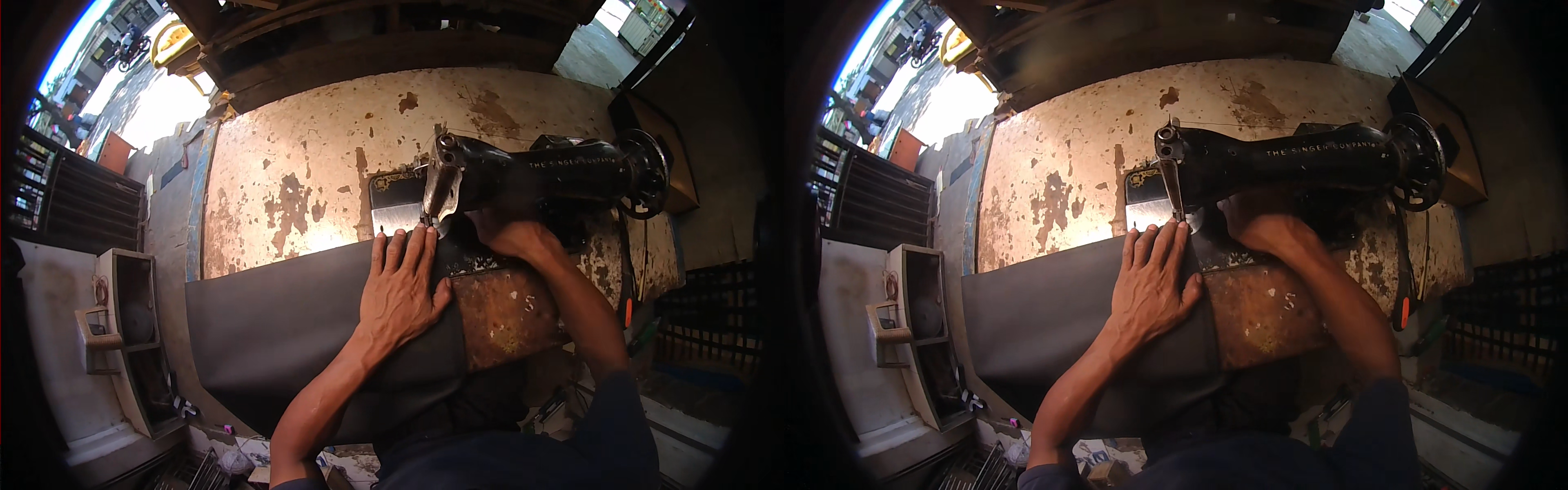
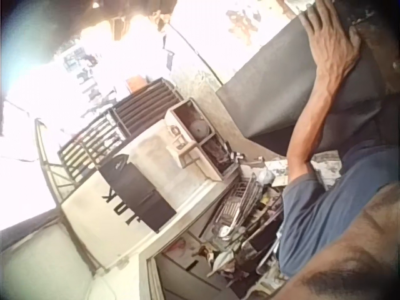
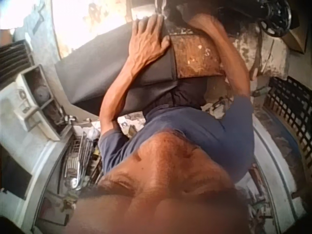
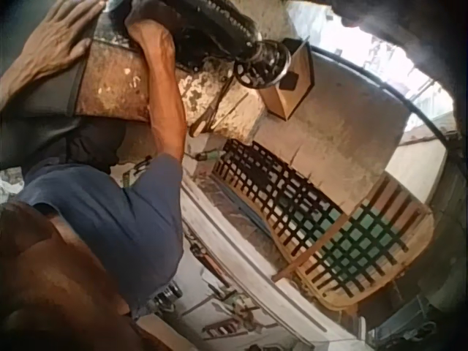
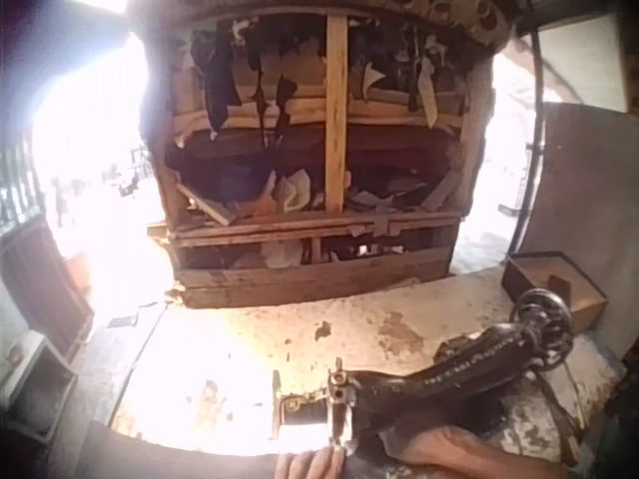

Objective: The person sews a strip of black material onto a larger vinyl sheet using a sewing machine, trims the material with shears, and then lays the sheet out on the floor.

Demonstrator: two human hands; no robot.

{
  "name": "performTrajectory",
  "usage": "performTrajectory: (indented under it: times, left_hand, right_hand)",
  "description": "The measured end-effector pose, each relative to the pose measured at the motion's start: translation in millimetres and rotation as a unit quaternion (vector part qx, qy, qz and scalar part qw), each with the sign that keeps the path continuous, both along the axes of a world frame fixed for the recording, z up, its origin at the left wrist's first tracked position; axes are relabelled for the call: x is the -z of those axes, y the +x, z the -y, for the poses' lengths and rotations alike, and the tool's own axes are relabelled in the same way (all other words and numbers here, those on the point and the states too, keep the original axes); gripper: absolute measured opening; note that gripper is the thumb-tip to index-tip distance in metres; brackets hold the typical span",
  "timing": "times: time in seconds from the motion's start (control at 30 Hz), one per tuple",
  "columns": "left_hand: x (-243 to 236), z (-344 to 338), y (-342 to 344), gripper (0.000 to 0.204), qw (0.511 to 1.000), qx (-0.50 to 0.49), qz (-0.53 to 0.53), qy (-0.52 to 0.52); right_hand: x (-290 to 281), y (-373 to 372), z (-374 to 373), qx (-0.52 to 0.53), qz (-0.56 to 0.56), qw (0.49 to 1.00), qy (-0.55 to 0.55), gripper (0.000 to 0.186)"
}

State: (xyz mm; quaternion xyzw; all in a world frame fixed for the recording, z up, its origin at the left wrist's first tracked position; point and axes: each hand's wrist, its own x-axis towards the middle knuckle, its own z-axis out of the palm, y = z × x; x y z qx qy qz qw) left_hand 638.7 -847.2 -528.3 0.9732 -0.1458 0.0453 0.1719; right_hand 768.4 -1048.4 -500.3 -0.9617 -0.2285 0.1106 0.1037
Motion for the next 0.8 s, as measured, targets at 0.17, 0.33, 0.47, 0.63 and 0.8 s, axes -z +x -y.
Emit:
performTrajectory:
  times: [0.17, 0.33, 0.47, 0.63, 0.8]
  left_hand:
    - [-0.7, -0.7, 4.6, 0.074, 1.000, 0.006, 0.008, -0.002]
    - [-1.5, 1.2, 7.0, 0.076, 0.999, 0.022, 0.006, -0.042]
    - [4.5, -6.2, 5.1, 0.076, 0.998, 0.018, 0.012, -0.062]
    - [3.5, -7.3, 6.2, 0.075, 0.998, 0.022, 0.020, -0.061]
    - [1.4, -4.7, 6.3, 0.075, 0.998, 0.018, 0.013, -0.061]
  right_hand:
    - [6.1, 26.0, -5.2, -0.051, 0.152, 0.938, 0.308, 0.022]
    - [56.6, 99.3, -16.3, -0.146, 0.110, 0.923, 0.339, 0.025]
    - [19.9, 83.4, -40.8, -0.169, 0.265, 0.909, 0.275, 0.020]
    - [-3.7, 60.9, -47.0, 0.035, -0.366, 0.647, 0.668, 0.033]
    - [-1.4, 61.2, -49.1, -0.039, -0.424, 0.572, 0.701, 0.041]
